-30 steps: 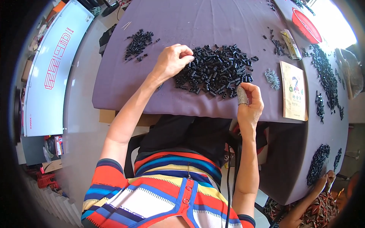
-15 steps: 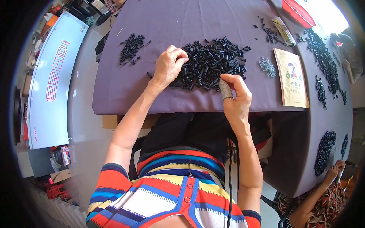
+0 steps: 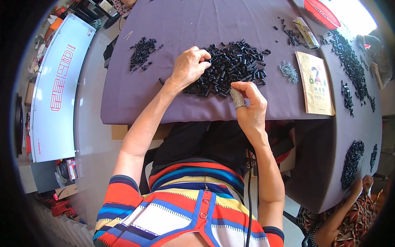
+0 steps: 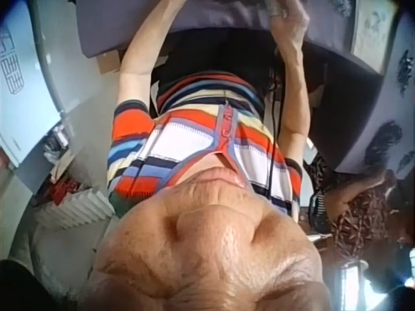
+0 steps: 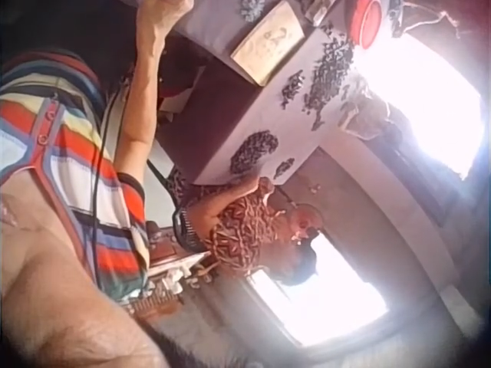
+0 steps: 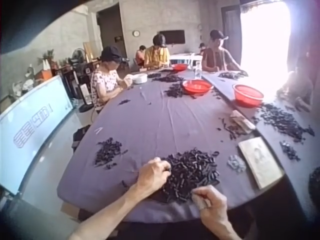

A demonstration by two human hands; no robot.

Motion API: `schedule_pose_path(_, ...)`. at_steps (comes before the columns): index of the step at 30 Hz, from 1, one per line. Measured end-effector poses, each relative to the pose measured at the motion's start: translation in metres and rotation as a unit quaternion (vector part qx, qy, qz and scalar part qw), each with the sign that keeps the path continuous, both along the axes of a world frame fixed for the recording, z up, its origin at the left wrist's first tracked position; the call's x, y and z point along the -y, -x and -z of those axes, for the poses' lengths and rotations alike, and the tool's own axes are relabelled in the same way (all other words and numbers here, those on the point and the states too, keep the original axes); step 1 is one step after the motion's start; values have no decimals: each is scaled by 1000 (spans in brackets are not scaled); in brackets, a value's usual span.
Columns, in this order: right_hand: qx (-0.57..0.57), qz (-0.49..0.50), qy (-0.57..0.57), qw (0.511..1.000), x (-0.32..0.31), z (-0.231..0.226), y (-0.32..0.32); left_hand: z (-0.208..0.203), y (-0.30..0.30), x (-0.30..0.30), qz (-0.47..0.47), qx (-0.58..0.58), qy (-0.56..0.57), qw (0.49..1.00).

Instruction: Sanding or polishing small black plastic components using a hand-held sanding block.

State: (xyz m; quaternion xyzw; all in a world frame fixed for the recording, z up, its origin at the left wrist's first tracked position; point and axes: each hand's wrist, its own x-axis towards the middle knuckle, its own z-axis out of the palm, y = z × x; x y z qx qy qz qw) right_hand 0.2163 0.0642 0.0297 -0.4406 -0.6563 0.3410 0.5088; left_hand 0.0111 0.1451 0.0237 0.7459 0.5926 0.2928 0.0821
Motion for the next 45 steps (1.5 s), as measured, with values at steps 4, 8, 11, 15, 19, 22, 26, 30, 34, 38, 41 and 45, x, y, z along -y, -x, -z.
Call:
schedule_pose_path(4, 4, 1, -5, 1000, 1, -1, 0, 2, -5, -2, -11, -43, -1, 999)
schedule_pose_path(8, 0, -5, -4, 1000, 1, -2, 0, 3, -6, 1, -11, -35, 1, 999)
schedule_pose_path(11, 2, -7, -2, 1000, 2, -1, 1, 5, -6, 3, -8, -28, -20, 999)
schedule_pose_path(15, 14, -11, 0, 1000, 2, -1, 3, 6, -6, 4, -8, -38, -42, 998)
schedule_pose_path(19, 14, -8, -2, 1000, 2, -2, 2, -4, -7, 7, -3, 58, -44, 997)
schedule_pose_path(22, 13, 0, 0, 1000, 2, -4, 3, -18, -9, 22, 22, 312, 62, 948)
schedule_pose_path(26, -61, -19, 43, 997, 8, -9, 7, -30, -22, 65, 100, 544, 211, 806)
schedule_pose_path(30, -55, -21, 29, 998, 15, -16, 10, -32, -39, 88, 88, 595, 233, 764)
schedule_pose_path(34, -55, -40, 4, 998, 15, -16, 10, -28, -40, 101, 88, 529, 199, 820)
schedule_pose_path(38, -36, -47, 7, 998, 15, -17, 11, -19, -34, 103, 65, 631, 211, 743)
schedule_pose_path(41, -14, -63, 2, 998, 14, -19, 12, -12, -29, 105, 41, 711, 254, 654)
schedule_pose_path(45, -12, -60, 20, 998, 22, -19, 19, -5, -29, 109, 45, 742, 243, 623)
